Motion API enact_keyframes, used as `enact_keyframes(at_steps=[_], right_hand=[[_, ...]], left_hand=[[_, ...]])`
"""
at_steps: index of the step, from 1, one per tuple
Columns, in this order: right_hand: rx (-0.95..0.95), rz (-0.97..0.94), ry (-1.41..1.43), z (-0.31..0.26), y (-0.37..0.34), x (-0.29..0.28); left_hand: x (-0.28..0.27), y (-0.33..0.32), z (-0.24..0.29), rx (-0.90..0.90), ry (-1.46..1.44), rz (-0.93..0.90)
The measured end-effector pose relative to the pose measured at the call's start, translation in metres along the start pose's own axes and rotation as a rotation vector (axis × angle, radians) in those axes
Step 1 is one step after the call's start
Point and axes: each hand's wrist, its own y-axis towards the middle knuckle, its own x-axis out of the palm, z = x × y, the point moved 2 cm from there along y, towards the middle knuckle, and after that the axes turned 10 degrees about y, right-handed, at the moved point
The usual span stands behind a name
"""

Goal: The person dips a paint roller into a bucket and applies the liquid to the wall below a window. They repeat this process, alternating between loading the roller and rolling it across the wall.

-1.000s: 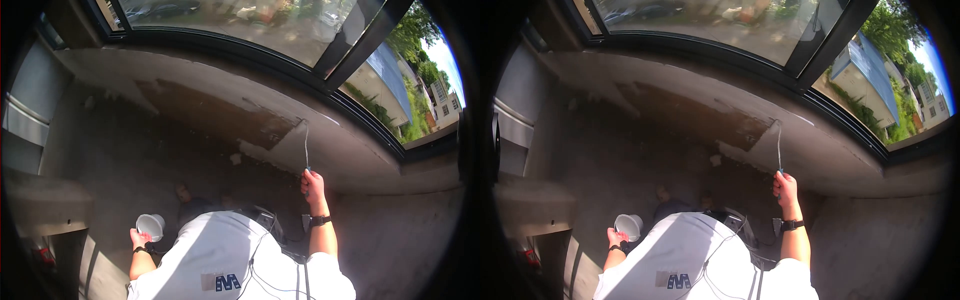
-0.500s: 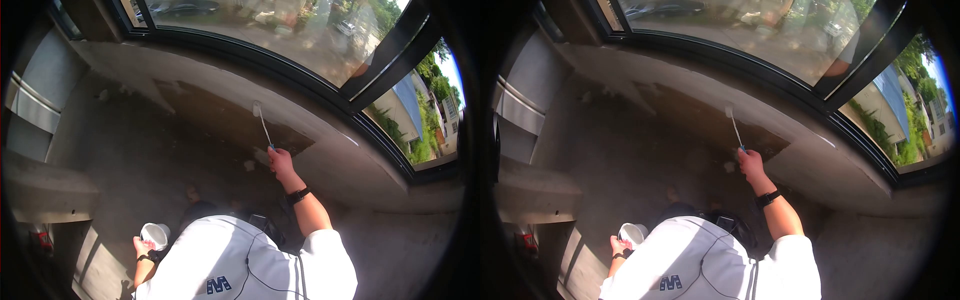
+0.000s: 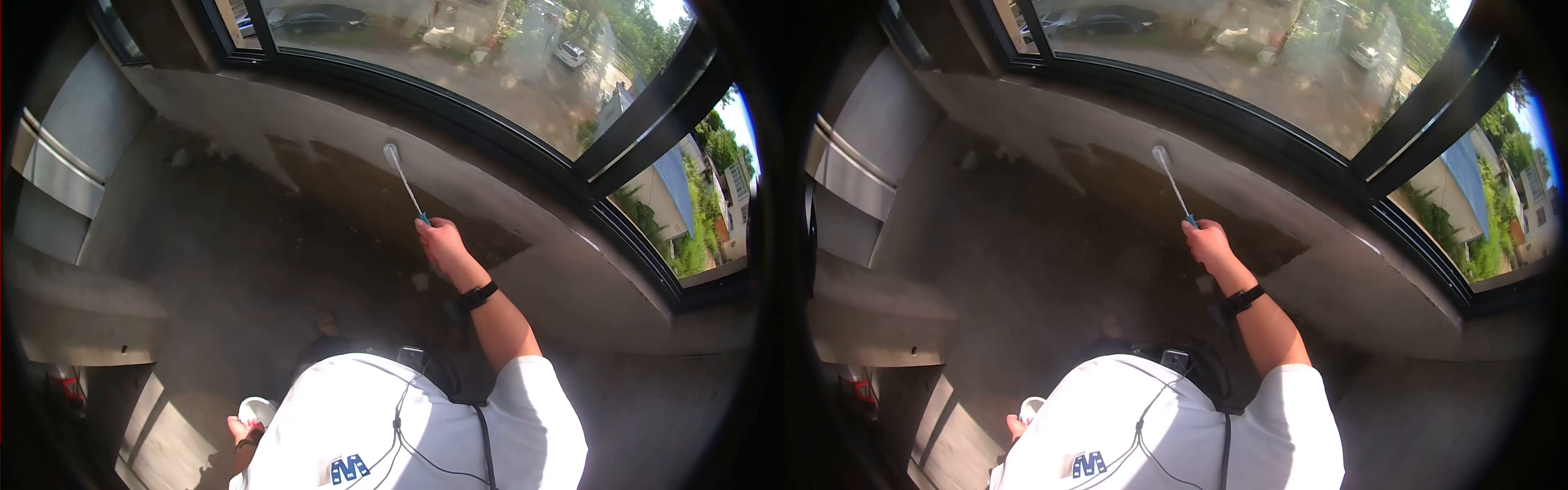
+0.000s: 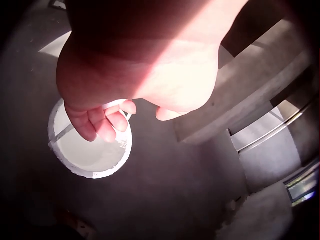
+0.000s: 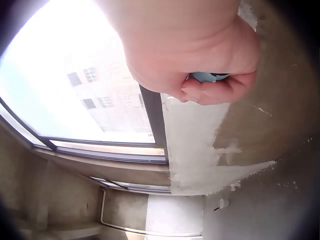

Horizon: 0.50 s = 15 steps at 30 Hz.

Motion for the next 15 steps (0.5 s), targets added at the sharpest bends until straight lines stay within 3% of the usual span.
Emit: enact_keyframes(at_steps=[5,8,10,12,15], right_hand=[[0.095,0.005,0.203,-0.011,-0.021,-0.011],[0.078,0.039,0.275,0.003,-0.041,-0.034],[0.064,0.064,0.315,0.014,-0.061,-0.056],[0.038,0.103,0.351,0.018,-0.09,-0.081],[0.048,0.199,0.355,0.027,-0.132,-0.126]], left_hand=[[-0.005,0.025,0.003,-0.146,0.032,-0.055],[0.01,0.012,-0.001,-0.137,0.109,-0.006],[0.02,0.001,-0.005,-0.131,0.179,-0.039],[0.03,-0.009,-0.01,-0.006,0.256,-0.078],[0.052,-0.002,-0.01,-0.008,0.284,-0.14]])
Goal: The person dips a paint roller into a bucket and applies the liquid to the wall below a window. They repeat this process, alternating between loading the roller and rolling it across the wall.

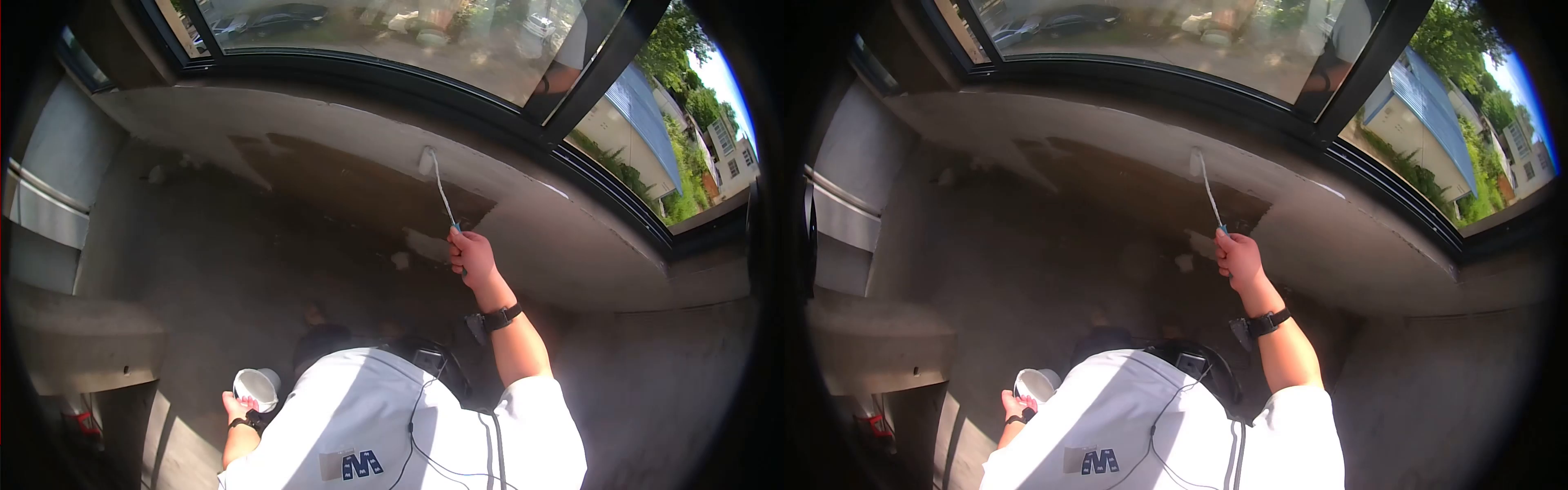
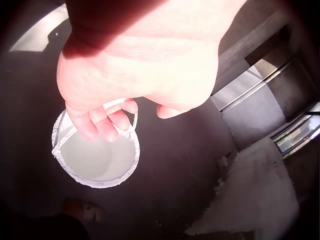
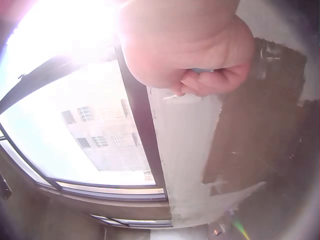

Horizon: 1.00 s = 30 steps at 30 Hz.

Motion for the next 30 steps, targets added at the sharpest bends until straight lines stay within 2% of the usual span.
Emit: enact_keyframes(at_steps=[5,7,13,17,22,25,27,30], right_hand=[[-0.026,0.177,0.03,-0.009,-0.055,-0.086],[-0.048,0.215,0.058,-0.009,-0.07,-0.114],[-0.087,0.267,0.045,-0.009,-0.092,-0.146],[-0.039,0.241,0.015,-0.009,-0.082,-0.127],[-0.004,0.244,-0.143,0.004,-0.036,-0.078],[0.012,0.244,-0.227,0.017,0.006,-0.041],[-0.009,0.138,-0.263,0.03,0.038,-0.016],[0.0,0.111,-0.385,0.051,0.093,0.021]], left_hand=[[0.038,0.02,0.01,0.078,0.073,-0.1],[0.059,0.009,0.014,0.058,0.051,-0.092],[0.089,-0.016,0.019,0.07,0.05,-0.101],[0.083,-0.006,0.018,0.076,0.05,-0.101],[0.058,0.004,0.019,0.06,0.0,-0.096],[0.033,0.007,0.018,0.035,-0.049,-0.055],[0.014,0.007,0.015,0.013,-0.089,-0.026],[-0.014,0.006,0.01,0.012,-0.087,0.029]])
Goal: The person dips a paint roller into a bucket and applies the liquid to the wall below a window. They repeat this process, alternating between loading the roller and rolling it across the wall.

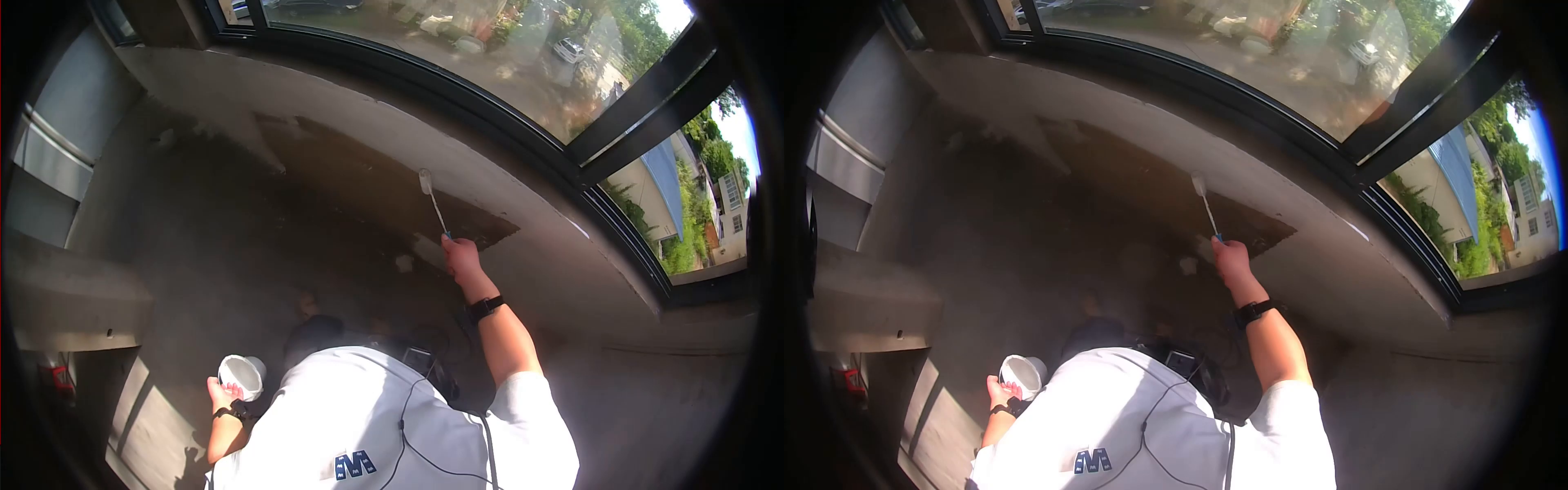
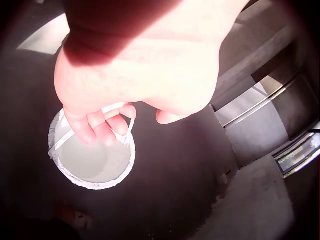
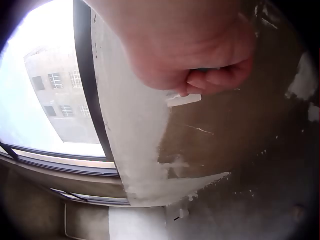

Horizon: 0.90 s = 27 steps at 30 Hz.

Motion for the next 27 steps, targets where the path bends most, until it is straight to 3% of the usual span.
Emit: enact_keyframes(at_steps=[5,8,11,13,15,18,20,23,27], right_hand=[[0.029,-0.099,0.019,-0.002,0.06,0.089],[0.069,-0.125,0.001,-0.003,0.087,0.131],[0.098,-0.155,-0.036,-0.004,0.101,0.159],[0.092,-0.165,-0.061,-0.004,0.106,0.168],[0.083,-0.15,-0.075,-0.003,0.106,0.168],[0.093,-0.119,0.028,-0.002,0.091,0.158],[0.083,-0.087,0.057,-0.004,0.068,0.146],[0.062,-0.057,0.109,-0.007,0.034,0.11],[0.059,-0.01,0.109,-0.003,-0.007,0.036]], left_hand=[[-0.047,0.003,0.001,-0.097,-0.095,0.132],[-0.077,0.021,-0.011,-0.1,-0.228,0.09],[-0.094,0.02,-0.024,-0.009,-0.339,0.059],[-0.101,0.001,-0.026,0.314,0.008,0.051],[-0.098,0.004,-0.025,0.241,-0.046,0.092],[-0.097,0.022,-0.019,0.117,-0.048,0.0],[-0.097,0.055,-0.024,-0.122,-0.289,0.113],[-0.076,0.06,-0.005,-0.183,-0.116,0.157],[-0.032,0.038,0.005,-0.089,-0.048,0.022]])
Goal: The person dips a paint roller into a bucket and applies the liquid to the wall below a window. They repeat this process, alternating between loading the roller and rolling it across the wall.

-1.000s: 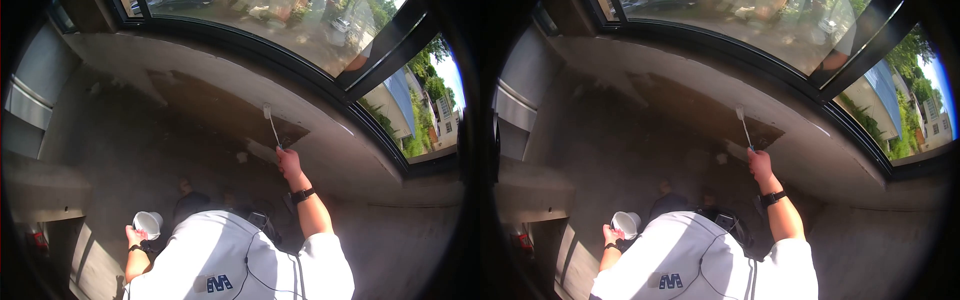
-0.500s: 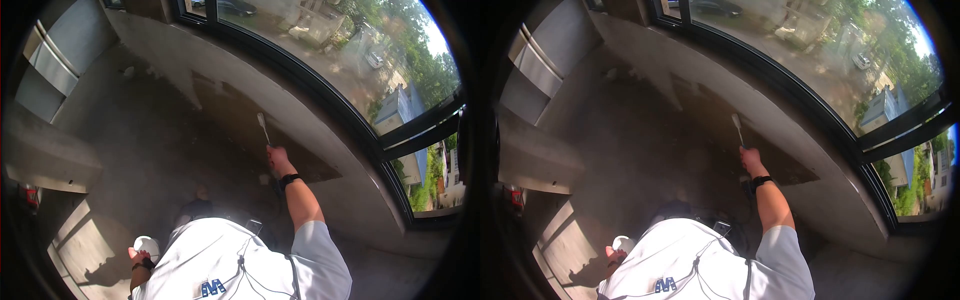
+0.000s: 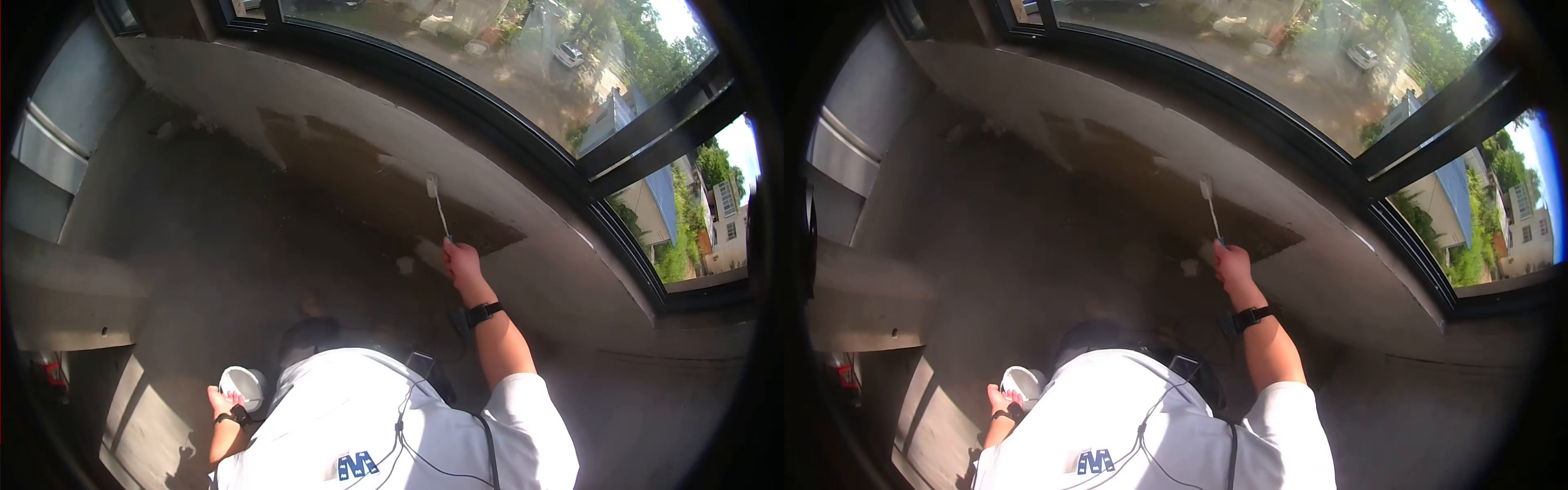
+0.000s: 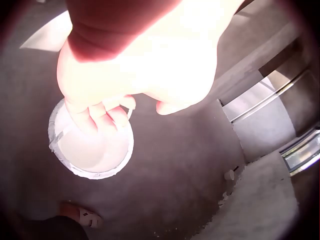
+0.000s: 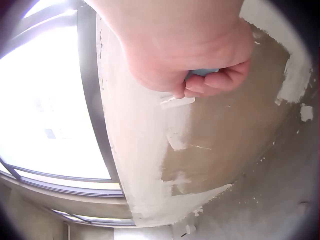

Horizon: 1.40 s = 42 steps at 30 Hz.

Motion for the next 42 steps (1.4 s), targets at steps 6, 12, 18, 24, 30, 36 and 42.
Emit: enact_keyframes(at_steps=[6,12,18,24,30,36,42], right_hand=[[-0.04,0.134,0.076,0.013,-0.057,-0.105],[-0.067,0.243,0.206,0.024,-0.101,-0.184],[-0.147,0.192,0.167,0.036,-0.124,-0.228],[-0.096,0.172,0.18,0.043,-0.113,-0.231],[-0.025,0.134,0.133,0.04,-0.073,-0.182],[-0.048,-0.006,-0.057,0.024,-0.008,-0.102],[0.006,-0.154,-0.066,0.019,0.056,-0.024]], left_hand=[[0.07,-0.009,0.003,0.074,0.088,-0.083],[0.13,-0.032,0.018,0.196,0.169,-0.207],[0.153,-0.055,0.019,0.249,0.153,-0.216],[0.145,-0.069,0.005,0.269,0.198,-0.225],[0.114,-0.09,0.001,0.337,0.231,-0.127],[0.09,-0.103,0.006,0.426,0.247,-0.111],[0.074,-0.133,0.01,0.52,0.231,-0.085]])
